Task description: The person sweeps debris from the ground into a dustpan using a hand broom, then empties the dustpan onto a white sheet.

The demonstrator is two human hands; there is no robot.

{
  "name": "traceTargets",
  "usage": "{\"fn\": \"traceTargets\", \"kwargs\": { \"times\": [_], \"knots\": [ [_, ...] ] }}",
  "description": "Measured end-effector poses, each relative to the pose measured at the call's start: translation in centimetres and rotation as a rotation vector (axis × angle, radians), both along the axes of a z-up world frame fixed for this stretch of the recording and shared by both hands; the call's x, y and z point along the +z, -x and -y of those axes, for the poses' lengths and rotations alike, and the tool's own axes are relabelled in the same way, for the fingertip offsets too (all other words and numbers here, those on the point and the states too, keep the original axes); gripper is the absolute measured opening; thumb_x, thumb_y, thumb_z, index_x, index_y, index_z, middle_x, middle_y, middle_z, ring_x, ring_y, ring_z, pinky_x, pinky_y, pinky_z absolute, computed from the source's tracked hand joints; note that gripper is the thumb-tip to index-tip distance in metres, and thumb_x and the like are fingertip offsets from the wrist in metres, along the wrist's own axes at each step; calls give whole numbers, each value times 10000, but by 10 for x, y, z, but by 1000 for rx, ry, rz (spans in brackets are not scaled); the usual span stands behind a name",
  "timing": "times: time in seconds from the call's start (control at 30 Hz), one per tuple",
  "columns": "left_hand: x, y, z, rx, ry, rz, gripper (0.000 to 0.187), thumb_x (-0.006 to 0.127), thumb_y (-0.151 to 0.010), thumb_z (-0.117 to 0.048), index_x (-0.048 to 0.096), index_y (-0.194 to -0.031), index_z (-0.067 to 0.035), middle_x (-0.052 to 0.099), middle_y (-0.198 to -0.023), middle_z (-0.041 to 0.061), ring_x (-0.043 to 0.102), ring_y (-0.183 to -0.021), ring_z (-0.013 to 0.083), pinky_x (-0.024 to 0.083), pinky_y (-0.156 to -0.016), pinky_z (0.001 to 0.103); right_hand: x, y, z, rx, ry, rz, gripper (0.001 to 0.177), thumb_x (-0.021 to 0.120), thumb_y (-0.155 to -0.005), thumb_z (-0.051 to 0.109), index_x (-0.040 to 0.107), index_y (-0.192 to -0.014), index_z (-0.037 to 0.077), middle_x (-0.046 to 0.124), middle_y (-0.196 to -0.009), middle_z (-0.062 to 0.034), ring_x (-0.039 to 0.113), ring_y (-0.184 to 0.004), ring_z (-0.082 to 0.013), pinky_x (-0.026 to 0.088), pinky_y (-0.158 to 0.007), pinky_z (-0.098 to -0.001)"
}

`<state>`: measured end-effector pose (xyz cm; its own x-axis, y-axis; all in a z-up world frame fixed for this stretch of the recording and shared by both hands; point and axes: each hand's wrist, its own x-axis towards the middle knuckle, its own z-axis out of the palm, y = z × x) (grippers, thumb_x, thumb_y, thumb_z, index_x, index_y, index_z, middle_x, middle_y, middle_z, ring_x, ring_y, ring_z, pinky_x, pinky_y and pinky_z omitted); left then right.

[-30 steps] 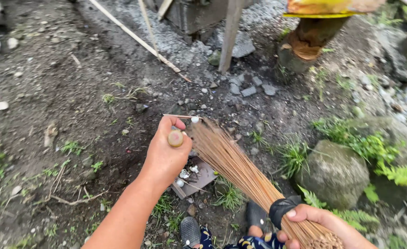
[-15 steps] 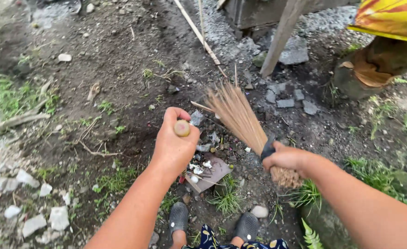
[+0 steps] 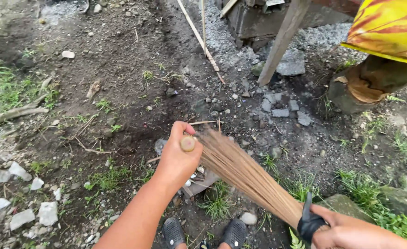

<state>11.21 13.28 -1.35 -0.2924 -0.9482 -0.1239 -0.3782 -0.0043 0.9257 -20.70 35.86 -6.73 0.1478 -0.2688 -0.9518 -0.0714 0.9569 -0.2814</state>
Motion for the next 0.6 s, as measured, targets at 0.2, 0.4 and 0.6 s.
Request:
{"fn": "traceTargets", "kwargs": {
  "times": [0.2,0.4,0.6],
  "knots": [
    [0,-12,-10,24,-34,19,260,592,-877,-127,471,-1107,-127,539,-736,41,509,-644,153,473,-599,346,-28,-53,33,131,293,-318,840,746,-697,28,396,-1449,158,707,-878,-49,636,-684,-101,539,-623,-226],
    [14,-18,-16,73,-151,18,245,569,-894,-167,467,-1116,-148,545,-737,35,529,-615,182,465,-564,383,-46,-81,20,364,125,-55,1066,784,-784,128,118,-1609,235,744,-1018,-28,631,-739,-103,506,-660,-227],
    [-16,-32,-15,44,139,-65,193,597,-928,-159,503,-1093,-126,602,-812,17,571,-712,119,514,-661,315,8,-42,14,276,124,-49,984,765,-822,149,178,-1612,152,713,-998,-23,626,-722,-80,490,-627,-219]
  ]
}}
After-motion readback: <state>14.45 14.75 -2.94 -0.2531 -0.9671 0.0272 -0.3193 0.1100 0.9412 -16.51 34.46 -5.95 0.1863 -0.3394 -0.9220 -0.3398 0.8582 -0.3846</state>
